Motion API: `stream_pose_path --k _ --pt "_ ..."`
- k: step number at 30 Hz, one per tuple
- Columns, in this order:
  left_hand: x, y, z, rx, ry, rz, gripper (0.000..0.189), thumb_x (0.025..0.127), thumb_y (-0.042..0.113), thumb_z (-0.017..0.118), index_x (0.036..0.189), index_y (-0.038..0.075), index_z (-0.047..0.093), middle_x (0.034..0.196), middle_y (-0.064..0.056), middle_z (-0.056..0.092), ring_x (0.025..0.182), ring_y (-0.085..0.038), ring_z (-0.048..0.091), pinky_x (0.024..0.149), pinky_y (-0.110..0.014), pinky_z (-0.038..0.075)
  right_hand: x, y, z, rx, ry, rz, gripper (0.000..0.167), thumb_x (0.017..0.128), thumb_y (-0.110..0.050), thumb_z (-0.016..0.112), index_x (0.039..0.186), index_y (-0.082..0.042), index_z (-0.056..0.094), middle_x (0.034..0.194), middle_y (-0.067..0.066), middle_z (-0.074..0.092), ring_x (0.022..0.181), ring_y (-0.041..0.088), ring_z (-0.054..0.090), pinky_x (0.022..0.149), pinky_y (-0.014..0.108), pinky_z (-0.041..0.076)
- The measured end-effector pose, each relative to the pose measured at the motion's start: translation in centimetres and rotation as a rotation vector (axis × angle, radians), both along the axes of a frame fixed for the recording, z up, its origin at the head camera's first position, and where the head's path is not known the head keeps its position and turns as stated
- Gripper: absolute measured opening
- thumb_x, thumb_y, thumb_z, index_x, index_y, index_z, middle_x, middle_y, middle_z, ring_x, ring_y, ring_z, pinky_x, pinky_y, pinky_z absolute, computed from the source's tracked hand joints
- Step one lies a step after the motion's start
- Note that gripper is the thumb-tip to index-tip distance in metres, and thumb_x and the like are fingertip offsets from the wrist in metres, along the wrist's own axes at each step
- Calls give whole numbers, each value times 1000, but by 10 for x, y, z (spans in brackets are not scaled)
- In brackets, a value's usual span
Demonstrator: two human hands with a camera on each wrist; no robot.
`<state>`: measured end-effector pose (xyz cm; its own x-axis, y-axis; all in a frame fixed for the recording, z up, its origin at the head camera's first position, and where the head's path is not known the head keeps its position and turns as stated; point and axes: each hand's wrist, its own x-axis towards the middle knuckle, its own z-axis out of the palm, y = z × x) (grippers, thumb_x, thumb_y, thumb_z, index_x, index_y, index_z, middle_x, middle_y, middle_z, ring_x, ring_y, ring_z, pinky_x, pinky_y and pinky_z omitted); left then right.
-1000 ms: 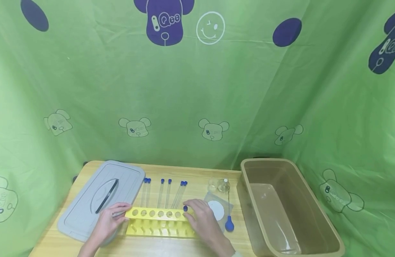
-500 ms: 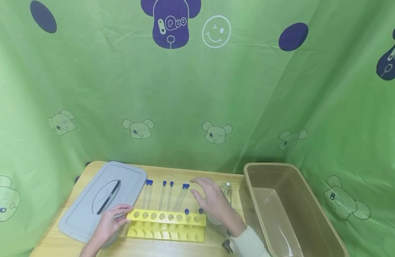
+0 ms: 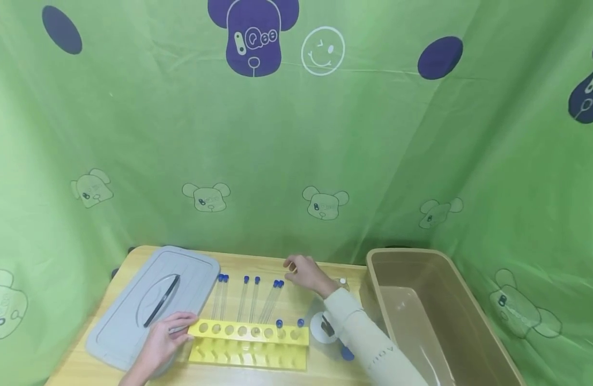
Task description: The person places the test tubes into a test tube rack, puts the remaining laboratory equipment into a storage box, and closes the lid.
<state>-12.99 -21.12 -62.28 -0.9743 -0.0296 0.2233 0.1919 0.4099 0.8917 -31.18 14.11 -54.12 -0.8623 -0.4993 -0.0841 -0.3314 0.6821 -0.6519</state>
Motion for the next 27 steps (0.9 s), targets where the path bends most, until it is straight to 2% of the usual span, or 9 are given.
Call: stream_pose_path --k 2,5,7,9,10,13,16,21,27 --pt "2 -2 -1 -5 5 -4 41 65 -24 80 103 -9 74 112 -22 71 100 -39 70 82 -31 64 -6 -4 -14 14 -30 6 24 89 0 74 113 1 69 95 10 71 86 20 67 91 44 60" --pt "4 -5 -3 -3 25 -12 43 64 -25 80 103 -10 74 111 -21 71 100 -37 71 81 -33 64 -12 -11 -30 55 -75 6 24 90 -3 73 112 3 68 91 8 70 80 18 64 90 48 59" --pt "5 -7 -4 0 39 -11 43 63 -25 80 103 -11 74 110 -21 71 99 -35 71 81 -35 64 -15 -16 -38 76 -81 -11 24 89 -4 73 111 4 68 86 8 68 74 16 62 82 42 60" --pt "5 -8 -5 -4 46 -6 43 63 -25 81 103 -11 74 110 -20 72 98 -31 72 81 -35 64 -19 -20 -47 83 -108 -45 23 88 -5 72 109 4 67 81 7 66 68 16 60 62 31 59" --pt "6 -9 -5 -6 49 -4 43 63 -25 81 103 -11 74 109 -20 72 98 -30 72 80 -35 64 -20 -22 -52 89 -119 -63 21 88 -5 71 107 4 66 78 7 65 64 15 59 57 27 55" --pt "6 -9 -5 -3 42 -3 42 64 -24 81 103 -10 74 110 -18 72 98 -29 72 81 -34 64 -24 -27 -66 95 -166 -119 19 85 -1 71 103 3 64 71 7 62 57 17 60 48 22 51" --pt "5 -7 -4 12 42 -18 42 65 -22 82 104 -10 74 110 -19 72 98 -33 72 81 -34 64 -26 -29 -78 106 -206 -151 25 84 -1 75 105 4 62 72 7 61 58 21 65 50 27 57" --pt "2 -5 -2 19 43 -49 42 65 -20 82 105 -10 73 111 -23 70 100 -40 70 82 -35 64 -29 -31 -88 73 -261 -178 33 85 -2 78 110 6 57 70 12 61 59 29 68 54 36 63" --pt "-4 -6 0 13 -25 -32 42 67 -21 81 107 -8 74 115 -23 70 103 -40 70 85 -30 63 -34 -35 -92 65 -252 -183 26 81 0 83 87 -1 58 66 8 61 56 27 69 51 32 63"
